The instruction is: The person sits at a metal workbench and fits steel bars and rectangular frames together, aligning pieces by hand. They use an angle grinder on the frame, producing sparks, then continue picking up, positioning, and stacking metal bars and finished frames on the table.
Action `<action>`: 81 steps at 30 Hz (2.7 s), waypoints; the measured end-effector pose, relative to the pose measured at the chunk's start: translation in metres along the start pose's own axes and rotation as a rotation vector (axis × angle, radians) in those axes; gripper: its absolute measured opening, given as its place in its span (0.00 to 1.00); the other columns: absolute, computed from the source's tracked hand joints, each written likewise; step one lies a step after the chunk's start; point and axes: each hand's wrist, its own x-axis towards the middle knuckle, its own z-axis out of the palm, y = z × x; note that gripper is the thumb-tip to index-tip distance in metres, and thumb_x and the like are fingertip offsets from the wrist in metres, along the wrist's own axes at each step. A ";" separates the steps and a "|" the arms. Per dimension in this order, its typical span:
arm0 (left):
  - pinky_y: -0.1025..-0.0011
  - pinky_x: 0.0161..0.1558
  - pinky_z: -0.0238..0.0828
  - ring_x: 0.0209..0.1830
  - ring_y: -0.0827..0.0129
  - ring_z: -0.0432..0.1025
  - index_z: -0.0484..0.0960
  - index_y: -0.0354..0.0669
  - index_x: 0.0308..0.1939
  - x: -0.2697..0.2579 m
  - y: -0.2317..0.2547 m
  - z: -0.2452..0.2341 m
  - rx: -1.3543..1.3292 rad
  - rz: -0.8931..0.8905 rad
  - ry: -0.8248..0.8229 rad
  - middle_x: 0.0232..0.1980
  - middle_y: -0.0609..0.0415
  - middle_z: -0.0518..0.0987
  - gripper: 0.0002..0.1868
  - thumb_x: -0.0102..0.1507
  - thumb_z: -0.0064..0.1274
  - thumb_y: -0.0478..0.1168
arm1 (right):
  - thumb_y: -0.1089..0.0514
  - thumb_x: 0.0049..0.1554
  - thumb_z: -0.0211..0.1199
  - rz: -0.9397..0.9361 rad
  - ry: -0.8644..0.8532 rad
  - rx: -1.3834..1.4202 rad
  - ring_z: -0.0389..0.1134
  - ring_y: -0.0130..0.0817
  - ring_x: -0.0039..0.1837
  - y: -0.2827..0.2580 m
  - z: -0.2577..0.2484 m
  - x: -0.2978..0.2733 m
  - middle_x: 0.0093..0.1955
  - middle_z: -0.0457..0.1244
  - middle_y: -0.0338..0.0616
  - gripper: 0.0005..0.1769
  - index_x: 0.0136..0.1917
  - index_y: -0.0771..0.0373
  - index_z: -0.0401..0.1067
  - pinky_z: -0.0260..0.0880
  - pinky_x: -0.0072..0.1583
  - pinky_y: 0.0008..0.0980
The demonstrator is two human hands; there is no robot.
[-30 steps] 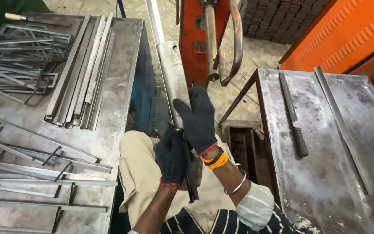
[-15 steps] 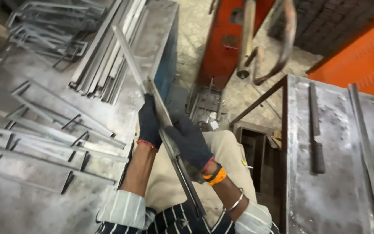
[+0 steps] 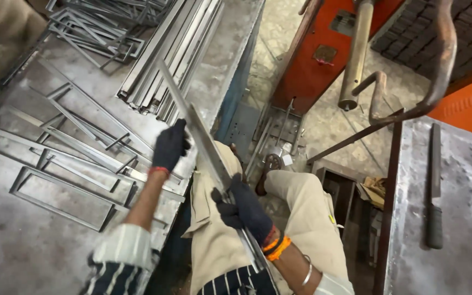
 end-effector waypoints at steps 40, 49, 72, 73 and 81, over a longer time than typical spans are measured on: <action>0.69 0.15 0.65 0.16 0.67 0.70 0.45 0.42 0.84 0.079 0.220 -0.009 -0.669 0.430 -0.007 0.39 0.37 0.85 0.38 0.71 0.40 0.28 | 0.43 0.68 0.49 -0.513 0.354 -0.391 0.54 0.28 0.21 -0.031 -0.008 -0.092 0.24 0.56 0.38 0.21 0.50 0.62 0.68 0.52 0.24 0.30; 0.66 0.12 0.60 0.11 0.66 0.68 0.77 0.37 0.67 0.019 0.214 0.071 -0.611 0.244 0.003 0.34 0.38 0.85 0.29 0.60 0.44 0.26 | 0.38 0.66 0.49 -0.451 0.403 -0.378 0.55 0.31 0.19 -0.036 0.013 -0.127 0.21 0.55 0.41 0.25 0.45 0.63 0.63 0.52 0.22 0.31; 0.78 0.20 0.65 0.19 0.78 0.68 0.62 0.45 0.79 -0.234 0.262 0.108 -0.789 0.214 -0.466 0.41 0.45 0.86 0.40 0.62 0.51 0.29 | 0.40 0.66 0.46 -0.661 0.772 -0.189 0.52 0.30 0.17 -0.013 0.033 -0.230 0.18 0.54 0.43 0.31 0.41 0.69 0.73 0.48 0.20 0.32; 0.78 0.20 0.65 0.19 0.78 0.68 0.62 0.45 0.79 -0.232 0.267 0.111 -0.790 0.215 -0.471 0.41 0.45 0.86 0.40 0.62 0.51 0.29 | 0.40 0.66 0.46 -0.664 0.776 -0.188 0.52 0.30 0.17 -0.013 0.029 -0.230 0.18 0.54 0.43 0.31 0.41 0.69 0.73 0.48 0.20 0.32; 0.75 0.14 0.59 0.11 0.76 0.64 0.77 0.37 0.69 -0.191 0.292 0.140 -0.762 0.203 -0.519 0.26 0.49 0.81 0.29 0.62 0.49 0.29 | 0.38 0.68 0.46 -0.862 0.619 -0.359 0.55 0.27 0.21 -0.073 0.040 -0.225 0.22 0.55 0.39 0.27 0.47 0.60 0.75 0.53 0.24 0.28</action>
